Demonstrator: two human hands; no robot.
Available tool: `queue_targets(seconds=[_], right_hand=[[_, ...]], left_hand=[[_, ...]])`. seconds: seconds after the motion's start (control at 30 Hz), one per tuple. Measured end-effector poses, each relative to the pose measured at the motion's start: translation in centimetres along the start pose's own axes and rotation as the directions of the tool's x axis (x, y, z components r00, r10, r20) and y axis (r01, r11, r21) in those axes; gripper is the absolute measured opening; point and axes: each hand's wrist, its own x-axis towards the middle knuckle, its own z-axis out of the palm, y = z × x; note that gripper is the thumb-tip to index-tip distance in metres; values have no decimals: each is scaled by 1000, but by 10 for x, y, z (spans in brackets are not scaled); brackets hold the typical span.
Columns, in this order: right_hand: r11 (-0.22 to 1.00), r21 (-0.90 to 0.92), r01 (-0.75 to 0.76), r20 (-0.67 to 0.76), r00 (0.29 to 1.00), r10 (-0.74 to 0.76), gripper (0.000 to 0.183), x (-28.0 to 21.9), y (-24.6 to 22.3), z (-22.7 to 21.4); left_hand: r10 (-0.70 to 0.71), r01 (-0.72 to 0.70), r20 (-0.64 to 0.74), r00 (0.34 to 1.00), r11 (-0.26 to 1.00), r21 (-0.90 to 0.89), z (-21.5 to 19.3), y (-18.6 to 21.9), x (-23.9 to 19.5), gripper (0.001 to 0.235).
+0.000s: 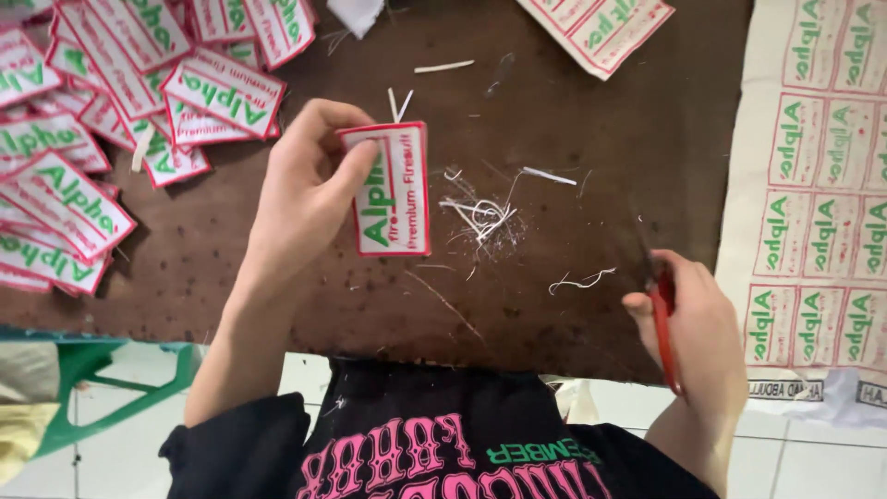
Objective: The person is using a pair of scissors to cut out individual brand labels from a large printed sheet on a workbench.
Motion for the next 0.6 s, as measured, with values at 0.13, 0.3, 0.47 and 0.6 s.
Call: queue_targets(seconds=[0.13, 0.3, 0.47, 0.6], right_hand=[[991, 113, 67, -39, 997, -63, 78, 4, -17, 8], [912, 344, 223, -104, 974, -199, 111, 9, -35, 17], [951, 175, 254, -186, 957, -222, 112, 13, -49, 6], [956, 42, 290, -232, 934, -273, 112, 14, -46, 8]], left_hand=[[87, -87, -8, 996, 990, -113, 32, -23, 3, 15], [188, -115, 146, 971, 906, -407, 90, -10, -14, 19], [178, -52, 254, 951, 899, -435, 101, -5, -25, 23], [156, -8, 296, 942, 895, -446, 100, 5, -28, 34]])
